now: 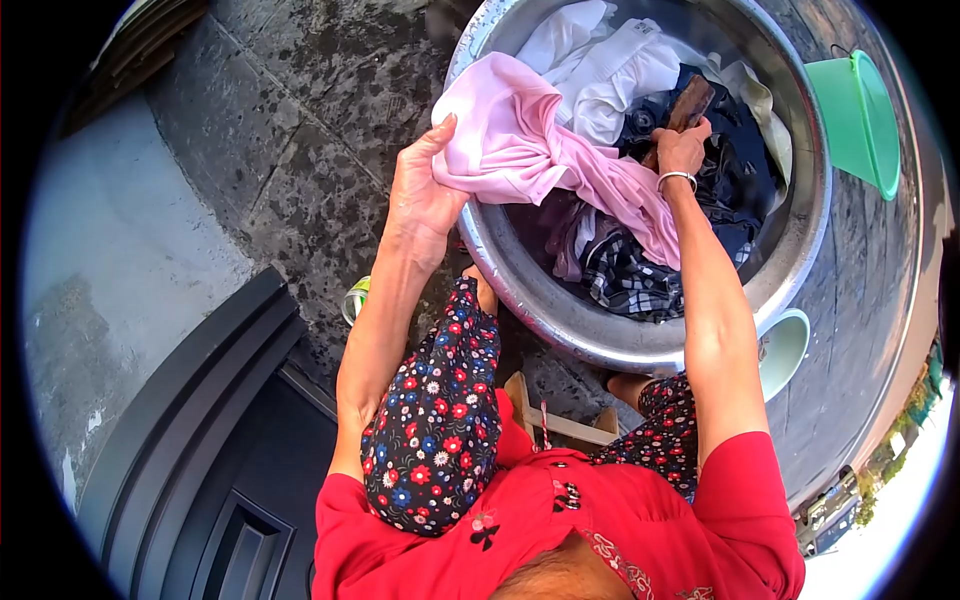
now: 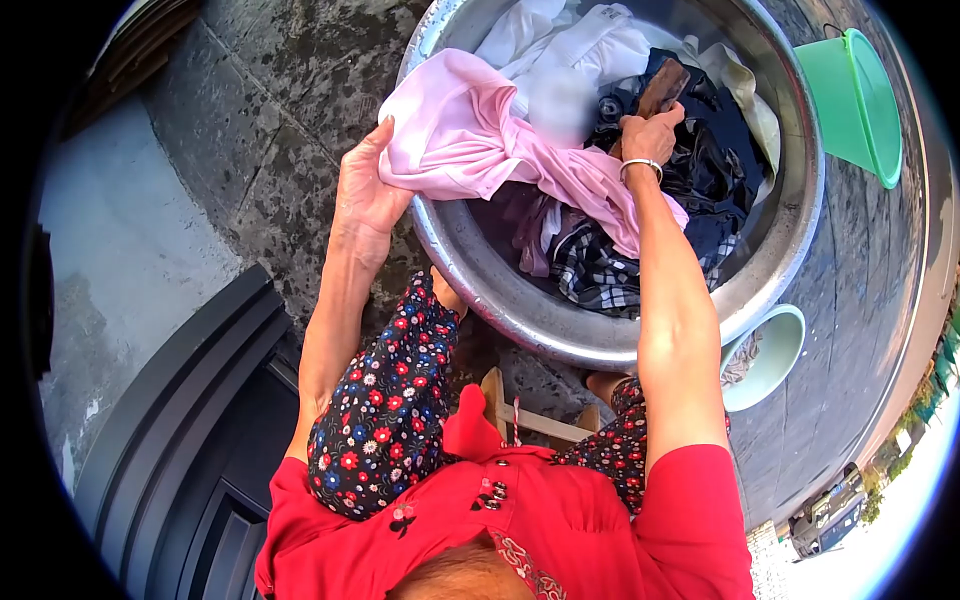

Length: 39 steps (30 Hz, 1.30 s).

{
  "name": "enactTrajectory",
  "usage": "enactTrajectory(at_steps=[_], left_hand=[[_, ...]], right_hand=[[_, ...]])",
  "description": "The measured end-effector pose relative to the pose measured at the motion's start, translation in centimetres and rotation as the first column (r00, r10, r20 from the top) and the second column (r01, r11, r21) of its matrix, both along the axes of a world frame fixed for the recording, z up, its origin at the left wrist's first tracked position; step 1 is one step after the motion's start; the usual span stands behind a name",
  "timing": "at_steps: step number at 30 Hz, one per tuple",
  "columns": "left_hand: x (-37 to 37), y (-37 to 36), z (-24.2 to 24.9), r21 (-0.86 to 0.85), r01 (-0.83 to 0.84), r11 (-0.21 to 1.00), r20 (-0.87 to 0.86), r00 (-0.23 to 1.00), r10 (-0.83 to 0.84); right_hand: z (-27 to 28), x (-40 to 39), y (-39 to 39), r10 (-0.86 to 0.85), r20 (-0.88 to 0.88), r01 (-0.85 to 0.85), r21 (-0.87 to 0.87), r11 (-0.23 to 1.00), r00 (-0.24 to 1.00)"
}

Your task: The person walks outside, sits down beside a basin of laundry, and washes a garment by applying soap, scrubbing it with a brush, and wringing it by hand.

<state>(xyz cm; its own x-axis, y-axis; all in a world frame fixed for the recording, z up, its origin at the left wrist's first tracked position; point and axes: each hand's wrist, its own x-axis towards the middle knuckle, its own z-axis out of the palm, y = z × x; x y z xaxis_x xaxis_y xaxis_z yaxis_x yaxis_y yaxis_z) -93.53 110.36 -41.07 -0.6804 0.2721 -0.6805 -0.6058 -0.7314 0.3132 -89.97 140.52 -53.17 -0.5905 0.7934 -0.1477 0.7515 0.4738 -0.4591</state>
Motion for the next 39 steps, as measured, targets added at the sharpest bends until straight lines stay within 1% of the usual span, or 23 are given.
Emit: enactTrajectory(at_steps=[2,3,4,7,8,10,12,14,18,19,20,22,24,26,28,29,32,33,34,36,37,38,39], left_hand=[[-0.3,-0.6,-0.3,-0.044,0.082,0.996,-0.012,0.996,-0.083],[-0.5,-1.2,-1.0,-0.082,0.081,0.993,-0.034,0.996,-0.084],[-0.8,-1.6,-1.5,-0.088,0.079,0.993,-0.039,0.996,-0.083],[-1.0,-2.4,-2.1,-0.262,0.033,0.964,-0.057,0.997,-0.050],[-1.0,-2.7,-2.6,-0.271,0.036,0.962,-0.052,0.997,-0.052],[-0.9,-3.4,-3.6,-0.284,0.044,0.958,-0.095,0.993,-0.073],[-0.9,-3.3,-3.3,-0.300,0.052,0.953,-0.084,0.993,-0.080],[-1.2,-3.4,-3.4,-0.316,0.019,0.949,-0.097,0.994,-0.052],[-1.4,-3.7,-2.9,-0.447,-0.003,0.894,-0.205,0.974,-0.099],[-1.5,-3.8,-3.0,-0.443,0.017,0.896,-0.190,0.975,-0.113],[-1.5,-3.8,-2.9,-0.438,0.038,0.898,-0.175,0.976,-0.126],[-1.4,-3.8,-2.7,-0.429,0.017,0.903,-0.139,0.987,-0.085],[-1.7,-4.0,-3.0,-0.372,0.007,0.928,-0.104,0.993,-0.049],[-1.6,-4.1,-3.8,-0.391,0.000,0.920,-0.101,0.994,-0.043],[-1.6,-4.3,-4.9,-0.457,-0.070,0.887,-0.244,0.969,-0.049],[-1.6,-4.2,-5.1,-0.459,-0.101,0.883,-0.241,0.971,-0.014],[-1.9,-3.8,-4.9,-0.519,-0.151,0.842,-0.236,0.971,0.028],[-1.8,-3.5,-4.2,-0.523,-0.154,0.838,-0.229,0.973,0.036],[-1.9,-3.5,-4.4,-0.522,-0.157,0.838,-0.228,0.973,0.040],[-2.1,-3.5,-4.6,-0.547,-0.156,0.823,-0.255,0.967,0.014],[-2.1,-3.5,-4.7,-0.513,-0.143,0.846,-0.271,0.963,-0.002],[-2.0,-3.6,-5.0,-0.513,-0.143,0.847,-0.266,0.964,0.001],[-2.1,-3.7,-5.4,-0.499,-0.171,0.850,-0.302,0.953,0.014]], right_hand=[[1.8,0.3,-0.3,-0.063,-0.058,0.061,-0.040,0.997,0.996],[1.8,0.7,-0.4,-0.056,-0.155,0.051,-0.035,0.998,0.986],[2.1,1.0,-0.5,-0.056,-0.160,0.050,-0.042,0.998,0.985],[2.1,1.7,-0.9,-0.098,-0.385,0.028,-0.185,0.982,0.918],[2.5,1.9,-1.2,-0.104,-0.380,0.031,-0.193,0.981,0.919],[3.4,2.2,-1.7,-0.091,-0.535,-0.048,-0.241,0.969,0.840],[4.5,2.6,-2.4,-0.062,-0.568,-0.090,-0.236,0.967,0.821],[5.0,2.6,-2.8,-0.013,-0.666,-0.229,-0.275,0.934,0.746],[6.6,1.4,-4.1,0.078,-0.680,-0.353,-0.276,0.894,0.729],[7.2,1.4,-4.7,-0.073,-0.646,-0.359,-0.511,0.781,0.760],[7.3,1.2,-5.5,-0.071,-0.649,-0.367,-0.513,0.776,0.757],[7.4,1.0,-6.9,-0.205,-0.490,-0.288,-0.748,0.597,0.847],[6.9,1.8,-9.0,-0.081,-0.462,-0.318,-0.718,0.619,0.883],[5.8,3.2,-11.0,0.120,-0.519,-0.437,-0.548,0.713,0.846],[7.5,4.1,-13.5,0.279,-0.538,-0.534,-0.404,0.743,0.795],[7.3,4.6,-14.5,0.330,-0.581,-0.580,-0.319,0.749,0.744],[8.9,5.4,-16.5,0.522,-0.467,-0.688,-0.328,0.648,0.714],[8.8,5.3,-17.3,0.534,-0.547,-0.731,-0.236,0.641,0.645],[9.2,5.2,-17.6,0.537,-0.546,-0.733,-0.235,0.638,0.643],[10.3,4.8,-18.0,0.702,-0.422,-0.815,-0.206,0.542,0.574],[10.2,4.5,-18.2,0.726,-0.466,-0.851,-0.135,0.507,0.506],[10.0,3.9,-18.0,0.728,-0.462,-0.852,-0.139,0.505,0.507],[9.6,3.1,-17.3,0.787,-0.407,-0.877,-0.083,0.474,0.464]])
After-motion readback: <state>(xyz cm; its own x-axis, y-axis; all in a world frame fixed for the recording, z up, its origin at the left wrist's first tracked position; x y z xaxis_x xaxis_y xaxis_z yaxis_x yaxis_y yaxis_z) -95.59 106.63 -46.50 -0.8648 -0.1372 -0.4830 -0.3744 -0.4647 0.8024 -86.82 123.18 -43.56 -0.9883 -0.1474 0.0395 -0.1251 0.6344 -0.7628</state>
